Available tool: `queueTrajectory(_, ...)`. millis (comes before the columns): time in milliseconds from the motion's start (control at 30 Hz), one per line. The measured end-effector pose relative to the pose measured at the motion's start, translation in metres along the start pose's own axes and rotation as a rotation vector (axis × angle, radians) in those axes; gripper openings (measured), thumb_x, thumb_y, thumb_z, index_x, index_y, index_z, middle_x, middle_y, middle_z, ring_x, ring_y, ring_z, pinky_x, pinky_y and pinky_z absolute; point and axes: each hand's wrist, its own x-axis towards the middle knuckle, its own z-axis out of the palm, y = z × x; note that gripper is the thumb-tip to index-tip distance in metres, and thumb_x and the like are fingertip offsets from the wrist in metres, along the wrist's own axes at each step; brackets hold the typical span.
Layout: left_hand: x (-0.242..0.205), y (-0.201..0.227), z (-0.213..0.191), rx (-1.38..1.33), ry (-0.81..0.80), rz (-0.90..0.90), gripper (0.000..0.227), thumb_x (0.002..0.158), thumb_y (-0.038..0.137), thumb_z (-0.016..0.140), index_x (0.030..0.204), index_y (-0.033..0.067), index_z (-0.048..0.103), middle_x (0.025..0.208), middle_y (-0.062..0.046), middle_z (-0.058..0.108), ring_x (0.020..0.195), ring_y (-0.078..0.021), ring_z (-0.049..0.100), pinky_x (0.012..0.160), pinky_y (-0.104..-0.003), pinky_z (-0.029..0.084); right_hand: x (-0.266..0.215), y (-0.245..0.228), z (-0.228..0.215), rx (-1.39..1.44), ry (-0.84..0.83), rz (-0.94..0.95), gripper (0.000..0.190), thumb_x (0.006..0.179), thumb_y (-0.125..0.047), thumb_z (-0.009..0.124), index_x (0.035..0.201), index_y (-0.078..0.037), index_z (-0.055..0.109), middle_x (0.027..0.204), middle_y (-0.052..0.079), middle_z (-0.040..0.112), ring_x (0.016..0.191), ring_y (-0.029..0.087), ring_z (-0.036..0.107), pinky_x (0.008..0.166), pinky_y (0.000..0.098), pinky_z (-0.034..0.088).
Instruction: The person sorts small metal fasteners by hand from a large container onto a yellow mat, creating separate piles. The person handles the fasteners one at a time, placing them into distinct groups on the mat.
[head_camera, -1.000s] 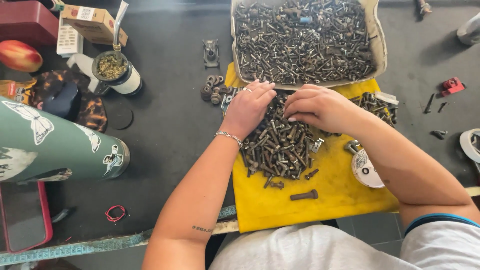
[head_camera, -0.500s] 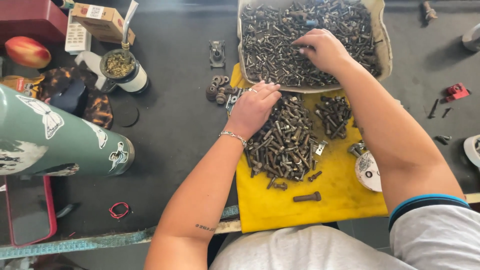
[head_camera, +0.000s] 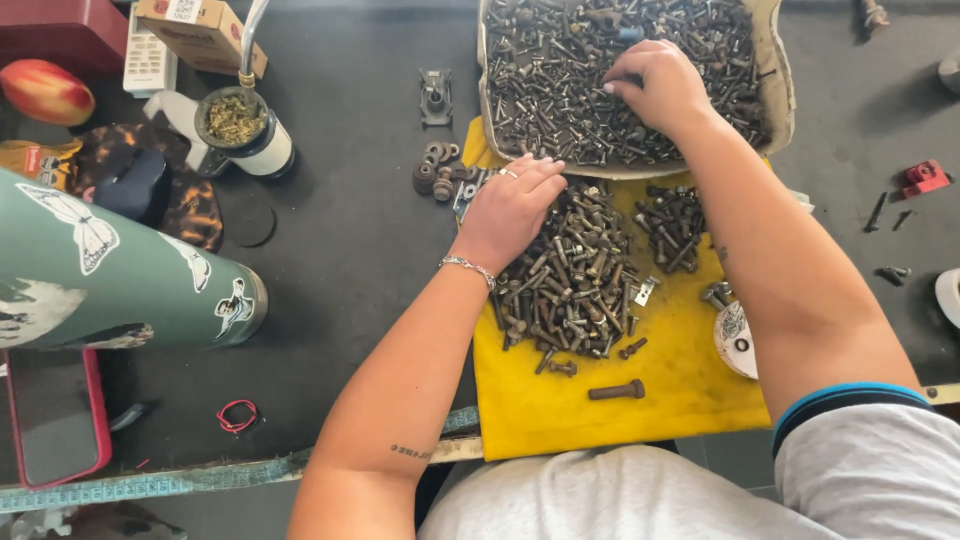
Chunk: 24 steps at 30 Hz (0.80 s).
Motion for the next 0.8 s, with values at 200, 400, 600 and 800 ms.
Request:
queueTrajectory(200, -0.001, -0.001, 0.002, -0.003, -0.008, 0.002, 0.022, 0.092, -0.008, 0.062, 0.110, 0.0023, 0.071, 0.125, -0.014, 0.072, 0.115, -0.0309, 0.070, 0.110, -0.045, 0.052, -0.003, -0.020, -0.006, 0.145, -0.005, -0.008, 0.019, 0.103, -0.006, 0.070, 0.121, -0.005, 0.077, 0.121, 0.016, 0.071, 0.114, 0.036, 0.061, 0.102, 0.0538, 0.045)
queueTrajectory(400, 0.001, 0.002, -0.003, -0.005, -0.049, -0.010, 0.023, 0.092, -0.008, 0.065, 0.112, 0.0009, 0.072, 0.127, -0.015, 0.072, 0.117, -0.0311, 0.069, 0.111, -0.046, 0.052, -0.005, -0.020, -0.001, 0.057, -0.037, -0.032, 0.020, 0.100, -0.005, 0.071, 0.118, -0.010, 0.079, 0.122, 0.012, 0.071, 0.117, 0.034, 0.057, 0.102, 0.0510, 0.045)
queueTrajectory(600, -0.001, 0.000, 0.001, 0.004, -0.022, -0.012, 0.022, 0.093, -0.006, 0.062, 0.111, 0.0019, 0.072, 0.128, -0.013, 0.072, 0.118, -0.0305, 0.069, 0.111, -0.045, 0.052, -0.007, -0.022, -0.026, -0.100, -0.072, 0.062, 0.016, 0.100, -0.014, 0.075, 0.114, -0.009, 0.080, 0.124, 0.011, 0.072, 0.117, 0.034, 0.058, 0.097, 0.0537, 0.049)
queueTrajectory(800, 0.000, 0.000, 0.000, -0.017, -0.028, -0.011, 0.021, 0.094, -0.007, 0.063, 0.111, 0.0012, 0.072, 0.128, -0.014, 0.071, 0.118, -0.0307, 0.069, 0.112, -0.045, 0.051, -0.016, 0.049, -0.046, -0.156, 0.115, 0.264, 0.021, 0.102, -0.011, 0.070, 0.120, -0.010, 0.080, 0.120, 0.014, 0.075, 0.112, 0.037, 0.062, 0.094, 0.0532, 0.047)
